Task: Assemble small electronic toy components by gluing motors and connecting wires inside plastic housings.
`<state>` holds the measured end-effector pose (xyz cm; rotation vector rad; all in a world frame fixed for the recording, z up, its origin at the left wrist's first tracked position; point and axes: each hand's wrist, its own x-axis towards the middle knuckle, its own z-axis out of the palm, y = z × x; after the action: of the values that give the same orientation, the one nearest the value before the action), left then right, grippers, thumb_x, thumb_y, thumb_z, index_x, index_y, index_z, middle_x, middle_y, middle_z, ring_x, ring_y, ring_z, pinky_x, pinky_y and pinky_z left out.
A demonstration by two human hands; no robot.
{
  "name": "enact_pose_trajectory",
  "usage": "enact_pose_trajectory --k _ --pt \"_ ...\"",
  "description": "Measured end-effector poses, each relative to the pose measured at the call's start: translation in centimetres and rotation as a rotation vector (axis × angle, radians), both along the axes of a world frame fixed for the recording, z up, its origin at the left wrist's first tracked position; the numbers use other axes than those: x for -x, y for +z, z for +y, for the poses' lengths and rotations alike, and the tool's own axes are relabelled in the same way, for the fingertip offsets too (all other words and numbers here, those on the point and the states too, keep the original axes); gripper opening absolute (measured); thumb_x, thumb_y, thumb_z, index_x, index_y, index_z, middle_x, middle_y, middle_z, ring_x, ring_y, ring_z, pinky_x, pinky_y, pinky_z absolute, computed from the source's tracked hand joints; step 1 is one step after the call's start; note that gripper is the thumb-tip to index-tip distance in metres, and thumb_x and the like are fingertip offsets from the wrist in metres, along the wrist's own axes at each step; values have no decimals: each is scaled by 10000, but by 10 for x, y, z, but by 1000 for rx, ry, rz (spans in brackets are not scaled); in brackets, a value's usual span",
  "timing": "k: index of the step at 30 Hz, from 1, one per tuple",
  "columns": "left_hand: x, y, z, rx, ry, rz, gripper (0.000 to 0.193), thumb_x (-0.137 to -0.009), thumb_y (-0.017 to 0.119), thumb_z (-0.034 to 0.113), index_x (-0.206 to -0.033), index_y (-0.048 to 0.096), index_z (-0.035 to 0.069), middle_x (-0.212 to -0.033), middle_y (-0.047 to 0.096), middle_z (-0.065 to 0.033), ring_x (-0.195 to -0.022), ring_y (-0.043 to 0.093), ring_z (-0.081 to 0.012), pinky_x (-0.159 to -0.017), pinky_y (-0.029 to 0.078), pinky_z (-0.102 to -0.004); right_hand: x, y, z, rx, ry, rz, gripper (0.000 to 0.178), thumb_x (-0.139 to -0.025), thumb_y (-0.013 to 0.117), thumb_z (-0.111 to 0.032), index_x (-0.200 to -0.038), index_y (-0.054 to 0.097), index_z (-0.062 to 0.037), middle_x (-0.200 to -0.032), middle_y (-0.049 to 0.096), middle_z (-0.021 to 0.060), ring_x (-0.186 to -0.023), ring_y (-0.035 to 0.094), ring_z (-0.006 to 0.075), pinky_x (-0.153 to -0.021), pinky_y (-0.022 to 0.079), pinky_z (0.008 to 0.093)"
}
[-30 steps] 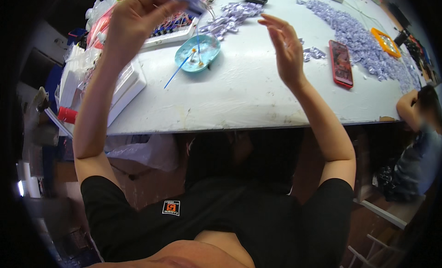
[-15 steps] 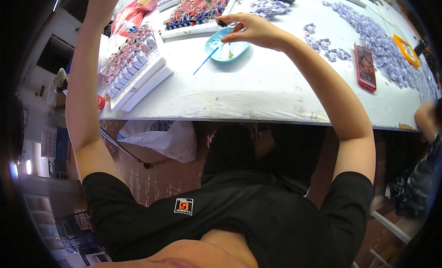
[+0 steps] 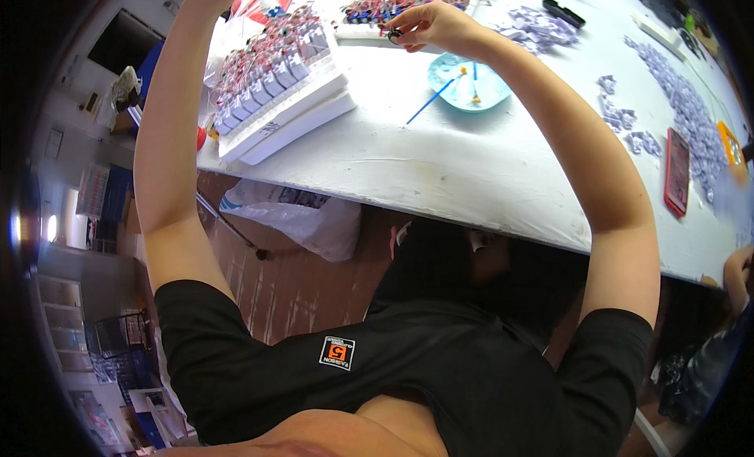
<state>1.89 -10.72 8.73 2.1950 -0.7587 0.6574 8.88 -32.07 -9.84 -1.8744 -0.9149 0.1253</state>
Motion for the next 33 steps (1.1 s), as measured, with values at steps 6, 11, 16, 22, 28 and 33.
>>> enact_pose_trajectory --k 6,11,16,22,28,33 --pt "11 -20 47 66 100 -45 256 -887 743 86 -1105 670 -26 -931 725 -88 -833 661 -112 -763 518 -230 -12 2 65 44 -14 -50 289 -901 726 -160 -1159 708 -31 -935 740 91 -826 717 134 -809 584 263" --pt "12 -64 88 246 201 -4 239 -892 731 62 -1091 655 -48 -920 717 -82 -830 661 -107 -764 525 -232 -14 -12 132 192 -63 -60 285 -796 764 -201 -1030 758 -37 -819 745 88 -758 729 114 -732 573 257" --pt "15 -90 112 300 193 -10 230 -884 730 30 -1084 651 -53 -919 716 -86 -837 669 -114 -769 532 -234 -30 -24 168 252 -289 -368 286 -798 731 -156 -1058 745 -38 -872 741 151 -777 725 276 -749 562 336" --pt "14 -110 140 363 242 -30 223 -877 730 7 -1078 652 -48 -933 718 -89 -840 672 -116 -769 533 -227 -31 -19 183 223 -313 -496 181 -830 633 -59 -983 702 8 -879 706 208 -811 714 331 -751 553 392" --pt "12 -119 143 434 194 -31 214 -882 716 -8 -1083 651 -44 -916 710 -77 -828 665 -106 -760 538 -222 -14 36 139 216 -195 -468 150 -819 644 -60 -929 741 -29 -911 710 217 -894 703 344 -810 531 425" --pt "5 -133 132 418 191 38 225 -888 713 -1 -1097 644 -49 -901 698 -67 -812 657 -99 -735 532 -215 -47 0 157 -4 -162 -561 186 -857 657 -104 -986 684 28 -897 681 254 -891 670 410 -802 521 437"
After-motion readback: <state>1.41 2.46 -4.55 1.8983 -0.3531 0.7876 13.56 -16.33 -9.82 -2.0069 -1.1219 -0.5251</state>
